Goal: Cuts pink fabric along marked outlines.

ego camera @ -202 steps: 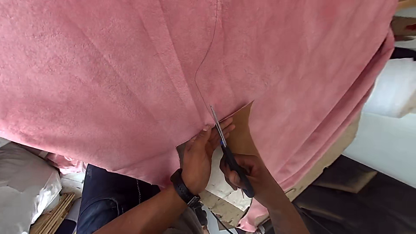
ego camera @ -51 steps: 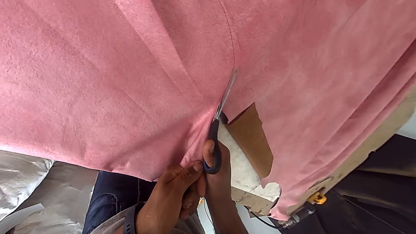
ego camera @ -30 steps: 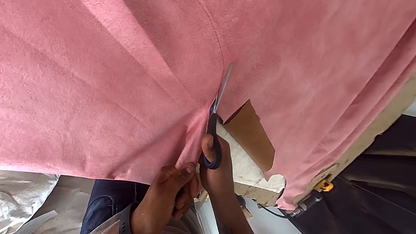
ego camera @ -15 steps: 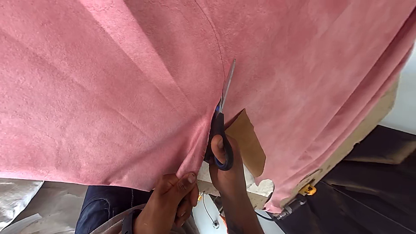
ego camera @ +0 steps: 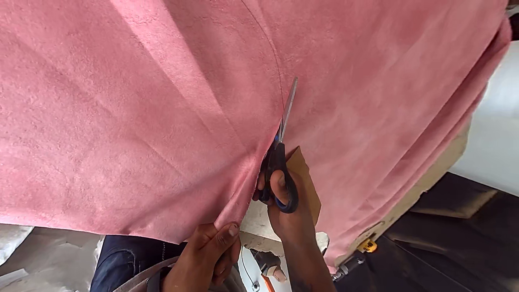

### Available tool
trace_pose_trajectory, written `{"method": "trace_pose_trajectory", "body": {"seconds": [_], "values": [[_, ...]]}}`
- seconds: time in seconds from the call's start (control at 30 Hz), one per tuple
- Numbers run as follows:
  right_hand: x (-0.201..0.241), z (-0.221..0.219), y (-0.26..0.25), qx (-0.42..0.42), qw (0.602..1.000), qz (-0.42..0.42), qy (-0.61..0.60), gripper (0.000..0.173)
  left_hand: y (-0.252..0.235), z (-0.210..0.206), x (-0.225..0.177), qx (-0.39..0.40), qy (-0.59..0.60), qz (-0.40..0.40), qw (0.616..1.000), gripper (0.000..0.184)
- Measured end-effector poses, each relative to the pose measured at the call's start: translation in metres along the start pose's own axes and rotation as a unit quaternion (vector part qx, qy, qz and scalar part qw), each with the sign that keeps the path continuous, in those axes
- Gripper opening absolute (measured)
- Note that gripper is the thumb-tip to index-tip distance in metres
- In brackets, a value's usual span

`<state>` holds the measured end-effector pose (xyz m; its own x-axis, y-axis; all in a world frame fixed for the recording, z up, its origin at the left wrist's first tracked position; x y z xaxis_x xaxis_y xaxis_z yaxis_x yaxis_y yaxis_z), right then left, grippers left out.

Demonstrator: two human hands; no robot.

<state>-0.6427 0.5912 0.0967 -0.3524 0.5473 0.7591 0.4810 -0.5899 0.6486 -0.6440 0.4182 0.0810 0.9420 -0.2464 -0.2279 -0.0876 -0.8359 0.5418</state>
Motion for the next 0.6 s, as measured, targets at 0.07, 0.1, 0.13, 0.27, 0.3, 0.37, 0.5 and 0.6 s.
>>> {"method": "trace_pose_trajectory", "body": {"seconds": [0.07,0.1,0.13,0.27,0.3,0.37,0.5,0.6], "values": [[0.003,0.002,-0.003,0.013,1.000,-0.006,0.007,0.043,-0.001,0.000,0.001,0.001,-0.003,-0.006,1.000,0.047],[0.005,0.003,-0.004,0.019,1.000,-0.008,0.012,0.042,-0.001,0.000,0.001,0.001,-0.001,-0.008,1.000,0.047],[0.006,0.005,-0.005,0.027,0.999,-0.012,0.016,0.042,-0.002,0.000,0.002,0.001,0.004,-0.010,1.000,0.047],[0.015,0.013,-0.009,0.066,0.996,-0.035,0.043,0.042,-0.003,-0.001,0.005,0.004,0.008,-0.011,1.000,0.046],[0.018,0.015,-0.010,0.079,0.994,-0.045,0.056,0.042,-0.003,-0.001,0.006,0.003,0.007,-0.012,1.000,0.047],[0.026,0.021,-0.015,0.098,0.989,-0.063,0.089,0.044,-0.005,-0.001,0.007,-0.002,0.010,-0.014,1.000,0.047],[0.039,0.024,-0.026,0.148,0.980,-0.066,0.115,0.050,-0.007,-0.003,0.010,-0.004,0.011,-0.019,1.000,0.046],[0.039,0.021,-0.031,0.162,0.977,-0.067,0.118,0.056,-0.009,-0.005,0.012,-0.008,0.007,-0.027,1.000,0.045]]}}
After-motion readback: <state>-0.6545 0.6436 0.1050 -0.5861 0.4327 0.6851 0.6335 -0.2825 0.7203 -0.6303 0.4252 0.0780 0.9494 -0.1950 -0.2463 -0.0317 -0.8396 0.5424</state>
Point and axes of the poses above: each hand's wrist, its own y-axis away from the middle knuckle, its own z-axis out of the back of the hand, x = y × z, the point moved 10 cm from there along -y, towards the middle knuckle, and after that the axes turned 6 degrees about -y, right-handed, at the moved point
